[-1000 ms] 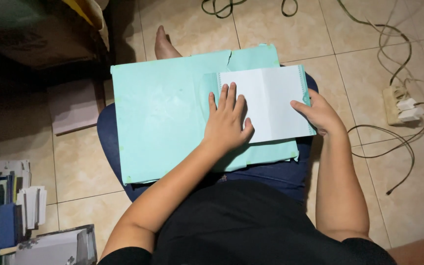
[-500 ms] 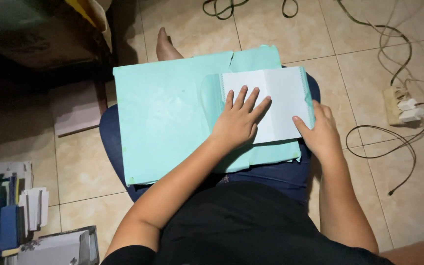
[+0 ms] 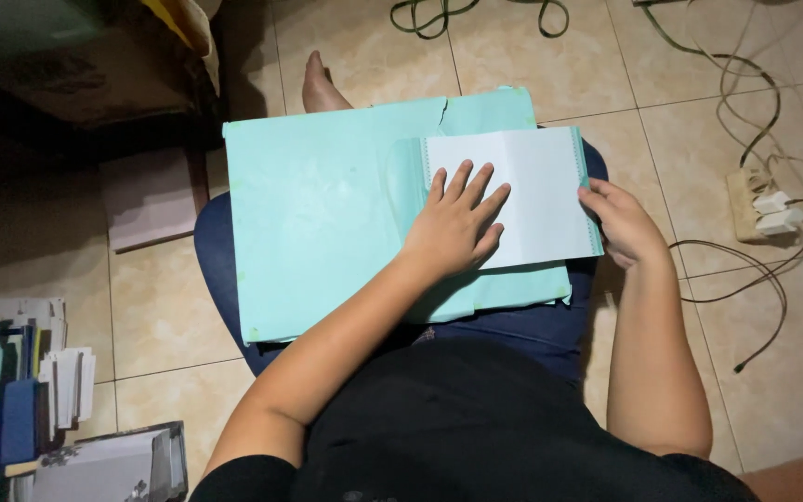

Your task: Folding paper invitations and inserting them into decorative cardstock folders while sitting on the floor.

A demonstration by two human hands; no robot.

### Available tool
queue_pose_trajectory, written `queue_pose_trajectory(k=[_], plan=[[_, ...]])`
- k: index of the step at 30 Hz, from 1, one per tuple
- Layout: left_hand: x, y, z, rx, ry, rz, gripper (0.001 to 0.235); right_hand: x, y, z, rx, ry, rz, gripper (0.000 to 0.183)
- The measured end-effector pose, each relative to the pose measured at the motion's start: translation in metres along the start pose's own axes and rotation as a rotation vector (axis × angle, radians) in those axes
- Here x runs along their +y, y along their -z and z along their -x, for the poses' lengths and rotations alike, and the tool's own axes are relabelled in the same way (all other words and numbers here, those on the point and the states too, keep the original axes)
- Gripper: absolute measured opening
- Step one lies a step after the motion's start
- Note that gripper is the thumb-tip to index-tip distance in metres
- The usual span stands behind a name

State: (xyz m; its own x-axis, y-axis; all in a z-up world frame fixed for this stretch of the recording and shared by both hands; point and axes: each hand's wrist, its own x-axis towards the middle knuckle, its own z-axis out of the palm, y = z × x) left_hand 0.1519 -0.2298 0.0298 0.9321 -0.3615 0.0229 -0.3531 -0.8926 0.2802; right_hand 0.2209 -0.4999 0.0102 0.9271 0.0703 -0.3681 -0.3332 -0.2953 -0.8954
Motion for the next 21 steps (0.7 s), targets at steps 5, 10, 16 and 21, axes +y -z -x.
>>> queue_pose_trajectory(k=[5, 10, 16, 21], plan=[[0.0, -0.003, 0.002, 0.007, 0.001, -0.028, 0.06, 0.041, 0.014, -0.038, -0.049, 0.079, -0.118, 0.04], [-0.001, 0.001, 0.004, -0.007, 0.012, -0.067, 0.06, 0.048, 0.009, -0.043, -0.027, 0.109, -0.174, 0.04], [-0.005, -0.001, 0.005, 0.007, 0.011, -0.039, 0.061, 0.002, -0.014, 0.0, 0.118, 0.127, 0.303, 0.05], [-0.008, 0.001, 0.006, 0.042, 0.008, 0.027, 0.06, -0.054, -0.031, 0.055, 0.091, 0.308, 0.537, 0.062]])
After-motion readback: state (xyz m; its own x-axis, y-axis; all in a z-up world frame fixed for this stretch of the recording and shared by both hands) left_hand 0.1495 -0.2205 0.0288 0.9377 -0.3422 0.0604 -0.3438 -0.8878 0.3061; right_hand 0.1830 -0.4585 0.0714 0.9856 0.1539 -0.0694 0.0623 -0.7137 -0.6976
